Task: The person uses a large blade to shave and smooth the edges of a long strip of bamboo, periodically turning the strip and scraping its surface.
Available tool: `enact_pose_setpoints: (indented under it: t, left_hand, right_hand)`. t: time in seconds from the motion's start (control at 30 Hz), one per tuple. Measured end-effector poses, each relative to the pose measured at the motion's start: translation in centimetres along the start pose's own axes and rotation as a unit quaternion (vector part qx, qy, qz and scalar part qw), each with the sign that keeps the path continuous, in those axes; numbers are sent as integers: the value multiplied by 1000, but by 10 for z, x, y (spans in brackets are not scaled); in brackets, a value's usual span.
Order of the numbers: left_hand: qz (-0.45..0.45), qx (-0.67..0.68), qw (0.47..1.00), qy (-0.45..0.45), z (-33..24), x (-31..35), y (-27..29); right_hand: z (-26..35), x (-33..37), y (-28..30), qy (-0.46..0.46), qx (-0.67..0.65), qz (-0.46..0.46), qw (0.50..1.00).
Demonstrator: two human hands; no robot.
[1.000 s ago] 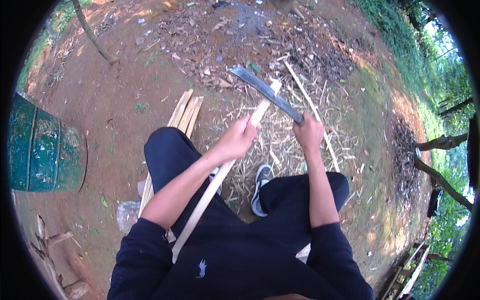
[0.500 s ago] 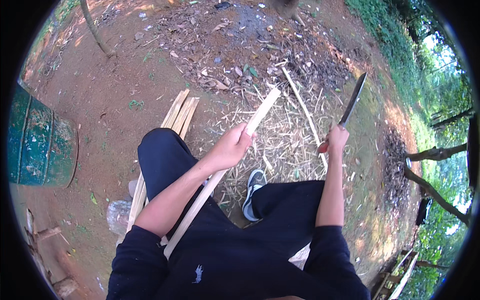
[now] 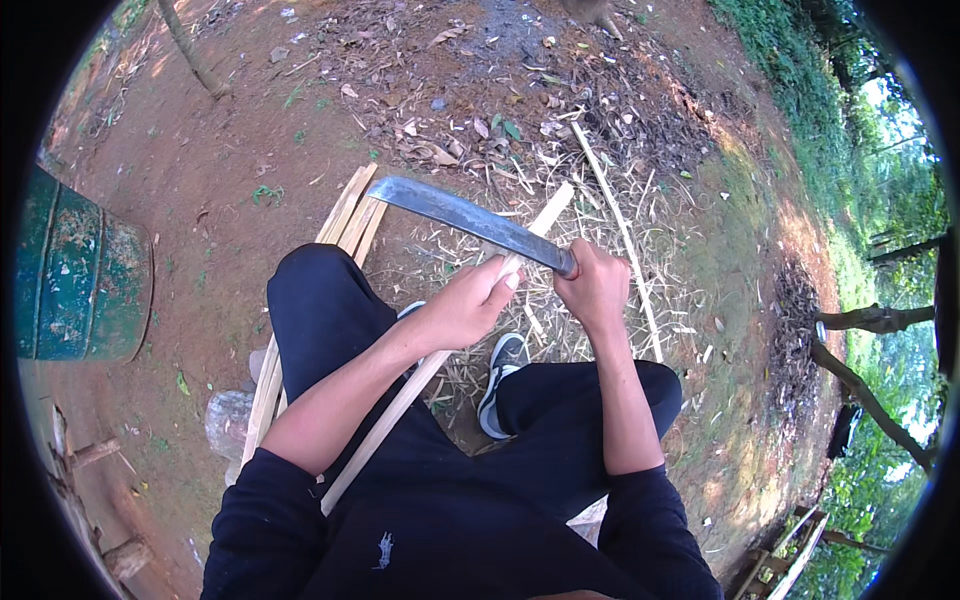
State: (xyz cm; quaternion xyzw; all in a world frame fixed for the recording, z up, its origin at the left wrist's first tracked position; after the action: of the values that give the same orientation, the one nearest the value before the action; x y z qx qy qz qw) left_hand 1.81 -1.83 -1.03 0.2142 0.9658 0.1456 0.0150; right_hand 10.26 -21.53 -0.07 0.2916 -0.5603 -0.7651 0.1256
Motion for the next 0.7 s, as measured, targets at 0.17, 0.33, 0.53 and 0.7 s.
enact_pose_setpoints:
  t: [0.17,0.33,0.53,0.7]
  left_hand:
    - [-66,-76,994,-42,5,1,-15]
    - [-35,-98,994,14,1,-6,-14]
    - [-26,-79,995,58,-1,-10,-13]
    - [-31,-79,996,31,4,-2,-28]
  right_hand:
    - [-17,-3,-7,46,18,-2,999]
    - [-70,-6,-26,-20,78,-31,996]
    - [-41,1,-15,-74,100,2,992]
    - [-82,3,-17,12,99,-78,992]
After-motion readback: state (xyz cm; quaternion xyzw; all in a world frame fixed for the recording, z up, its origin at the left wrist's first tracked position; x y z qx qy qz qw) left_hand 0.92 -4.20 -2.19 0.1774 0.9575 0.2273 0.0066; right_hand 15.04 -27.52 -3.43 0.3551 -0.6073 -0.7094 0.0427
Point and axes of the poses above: each hand's wrist, its own x-axis away from the middle knuckle, its own y-axis out of the back of the hand, z = x × y, the point moved 1 cm from there along -x, towards the middle knuckle, and after that the axes turned 12 degrees about z, right-handed, at the moved point
